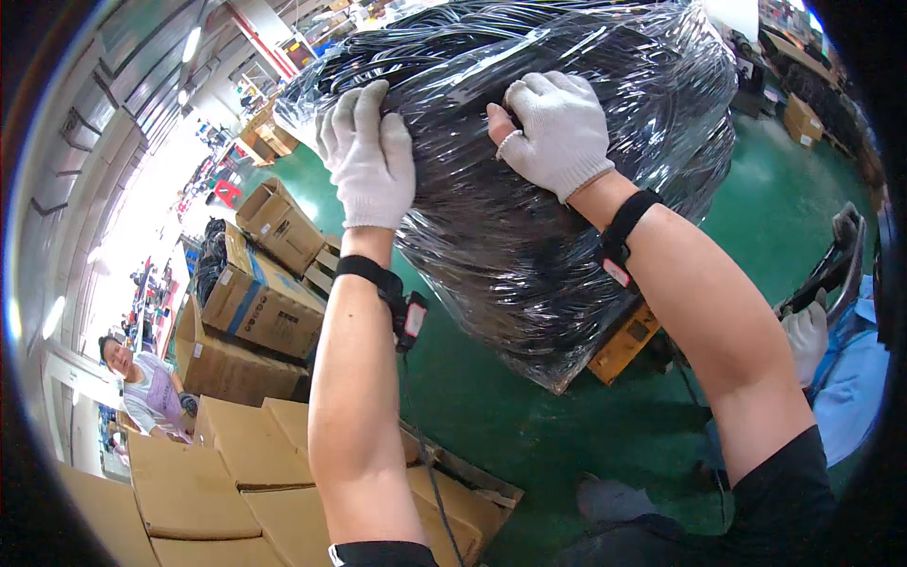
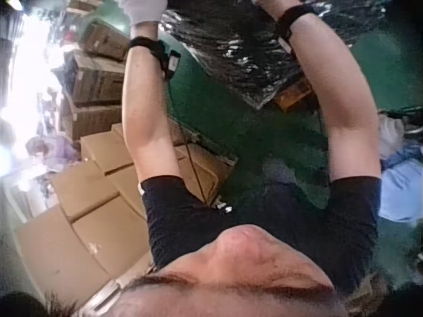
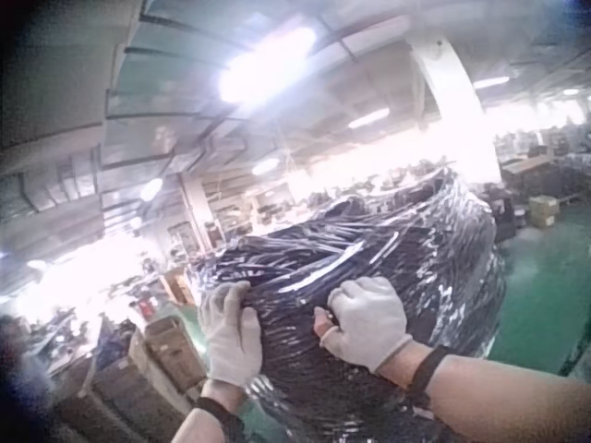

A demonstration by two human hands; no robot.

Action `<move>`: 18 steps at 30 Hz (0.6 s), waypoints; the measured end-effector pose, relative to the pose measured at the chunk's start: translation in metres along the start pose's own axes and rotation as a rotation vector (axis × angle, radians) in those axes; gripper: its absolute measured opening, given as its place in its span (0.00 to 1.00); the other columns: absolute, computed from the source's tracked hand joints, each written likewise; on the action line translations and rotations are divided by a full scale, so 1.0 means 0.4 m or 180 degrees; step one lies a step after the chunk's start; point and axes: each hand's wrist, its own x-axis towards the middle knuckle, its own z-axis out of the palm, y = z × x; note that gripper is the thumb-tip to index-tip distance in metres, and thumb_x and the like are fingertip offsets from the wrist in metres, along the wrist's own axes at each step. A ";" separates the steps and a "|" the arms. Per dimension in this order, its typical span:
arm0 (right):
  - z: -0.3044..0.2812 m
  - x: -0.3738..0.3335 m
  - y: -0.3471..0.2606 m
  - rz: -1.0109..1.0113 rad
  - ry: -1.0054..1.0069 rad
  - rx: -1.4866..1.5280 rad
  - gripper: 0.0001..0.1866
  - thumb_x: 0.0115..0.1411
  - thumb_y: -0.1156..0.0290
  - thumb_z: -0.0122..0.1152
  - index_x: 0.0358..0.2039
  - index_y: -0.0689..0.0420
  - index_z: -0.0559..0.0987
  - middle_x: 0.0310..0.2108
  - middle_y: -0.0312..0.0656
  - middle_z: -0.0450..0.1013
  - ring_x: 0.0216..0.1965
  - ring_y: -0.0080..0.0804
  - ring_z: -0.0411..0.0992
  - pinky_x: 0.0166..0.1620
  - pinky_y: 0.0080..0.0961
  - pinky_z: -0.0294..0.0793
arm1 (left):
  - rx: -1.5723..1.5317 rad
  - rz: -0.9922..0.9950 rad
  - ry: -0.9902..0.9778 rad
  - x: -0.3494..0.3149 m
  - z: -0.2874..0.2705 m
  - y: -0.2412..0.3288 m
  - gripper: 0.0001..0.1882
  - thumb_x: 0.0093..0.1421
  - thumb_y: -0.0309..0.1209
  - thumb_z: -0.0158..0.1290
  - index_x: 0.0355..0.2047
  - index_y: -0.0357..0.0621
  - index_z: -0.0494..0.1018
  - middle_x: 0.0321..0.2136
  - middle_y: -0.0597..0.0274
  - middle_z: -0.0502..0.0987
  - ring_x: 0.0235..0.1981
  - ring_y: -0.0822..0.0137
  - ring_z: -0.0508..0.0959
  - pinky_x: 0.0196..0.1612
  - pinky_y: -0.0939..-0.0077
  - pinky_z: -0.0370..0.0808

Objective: Moving a pallet of large cables and then cutting the plastic wrap to access them.

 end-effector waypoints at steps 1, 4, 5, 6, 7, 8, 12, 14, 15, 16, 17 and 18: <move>0.015 -0.001 0.005 0.0000 0.0001 -0.0024 0.16 0.59 0.56 0.65 0.22 0.55 0.84 0.27 0.42 0.80 0.33 0.44 0.79 0.43 0.41 0.75 | 0.0112 -0.0237 0.0067 -0.007 0.013 0.020 0.22 0.69 0.38 0.52 0.61 0.47 0.75 0.59 0.45 0.73 0.62 0.41 0.70 0.70 0.43 0.60; 0.052 0.015 0.005 -0.0033 -0.0059 0.0091 0.14 0.58 0.57 0.66 0.23 0.55 0.84 0.27 0.42 0.79 0.34 0.44 0.79 0.44 0.42 0.76 | 0.0242 -0.0788 0.0114 -0.040 0.020 0.104 0.25 0.65 0.34 0.58 0.62 0.44 0.73 0.62 0.33 0.69 0.64 0.34 0.68 0.69 0.39 0.62; 0.059 0.019 0.006 0.0009 -0.0131 0.0097 0.14 0.58 0.58 0.66 0.24 0.55 0.84 0.28 0.42 0.79 0.34 0.44 0.79 0.44 0.43 0.76 | 0.0139 -0.0675 0.0249 -0.066 0.038 0.125 0.26 0.63 0.32 0.60 0.62 0.43 0.73 0.61 0.32 0.69 0.63 0.33 0.68 0.67 0.38 0.65; 0.066 0.023 0.018 0.0034 -0.0214 0.0071 0.13 0.58 0.58 0.67 0.25 0.55 0.84 0.28 0.42 0.79 0.35 0.44 0.79 0.45 0.43 0.76 | 0.0045 -0.0658 0.0188 -0.089 0.056 0.162 0.27 0.61 0.31 0.61 0.61 0.43 0.73 0.60 0.34 0.69 0.63 0.33 0.69 0.66 0.39 0.66; 0.083 0.021 0.025 0.0020 -0.0256 0.0093 0.13 0.59 0.58 0.67 0.26 0.54 0.84 0.29 0.42 0.80 0.36 0.44 0.79 0.45 0.43 0.76 | -0.0243 -0.0677 -0.0010 -0.113 0.066 0.186 0.28 0.61 0.31 0.60 0.62 0.45 0.73 0.64 0.36 0.68 0.65 0.35 0.67 0.69 0.39 0.62; 0.100 0.023 0.019 0.0018 -0.0249 0.0158 0.13 0.59 0.59 0.67 0.26 0.54 0.84 0.29 0.41 0.80 0.37 0.44 0.79 0.46 0.43 0.76 | -0.0274 -0.0473 -0.0195 -0.138 0.069 0.188 0.31 0.59 0.32 0.62 0.63 0.45 0.72 0.64 0.37 0.68 0.67 0.35 0.66 0.71 0.37 0.61; 0.155 0.036 0.013 -0.0017 -0.0310 0.0170 0.12 0.62 0.60 0.67 0.29 0.54 0.86 0.33 0.40 0.82 0.38 0.45 0.80 0.48 0.43 0.76 | -0.0072 -0.0532 -0.0203 -0.163 0.114 0.172 0.38 0.54 0.38 0.65 0.64 0.42 0.71 0.65 0.39 0.67 0.67 0.33 0.65 0.71 0.30 0.57; 0.189 0.034 0.010 0.0035 -0.0431 0.0172 0.11 0.62 0.61 0.66 0.30 0.54 0.86 0.34 0.40 0.82 0.39 0.45 0.80 0.48 0.43 0.76 | -0.0122 -0.0530 -0.0215 -0.164 0.127 0.139 0.38 0.52 0.39 0.65 0.64 0.42 0.71 0.64 0.39 0.67 0.66 0.33 0.66 0.71 0.28 0.57; 0.200 0.032 0.018 -0.0005 -0.0430 0.0127 0.11 0.63 0.61 0.66 0.31 0.55 0.86 0.34 0.41 0.82 0.40 0.45 0.80 0.48 0.43 0.76 | -0.0106 -0.0472 -0.0140 -0.162 0.142 0.127 0.38 0.51 0.39 0.64 0.63 0.42 0.72 0.63 0.39 0.68 0.65 0.32 0.67 0.70 0.28 0.58; 0.218 0.032 0.025 -0.0053 -0.0361 0.0098 0.11 0.63 0.61 0.66 0.32 0.55 0.86 0.34 0.41 0.82 0.40 0.45 0.81 0.48 0.43 0.76 | -0.0176 -0.0474 -0.0086 -0.162 0.156 0.115 0.37 0.50 0.39 0.64 0.62 0.42 0.73 0.62 0.39 0.69 0.64 0.32 0.67 0.69 0.28 0.58; 0.239 0.036 0.034 -0.0074 -0.0391 0.0101 0.11 0.64 0.62 0.65 0.31 0.55 0.86 0.34 0.41 0.82 0.40 0.45 0.80 0.48 0.43 0.76 | -0.0142 -0.0461 -0.0050 -0.160 0.170 0.100 0.37 0.50 0.40 0.63 0.62 0.42 0.73 0.62 0.40 0.70 0.64 0.33 0.68 0.69 0.28 0.59; 0.252 0.039 0.037 -0.0079 -0.0435 0.0074 0.11 0.64 0.62 0.65 0.31 0.55 0.85 0.34 0.41 0.82 0.40 0.45 0.80 0.48 0.43 0.76 | -0.0142 -0.0445 -0.0027 -0.160 0.180 0.086 0.37 0.50 0.40 0.63 0.62 0.42 0.73 0.61 0.41 0.71 0.64 0.33 0.68 0.69 0.29 0.59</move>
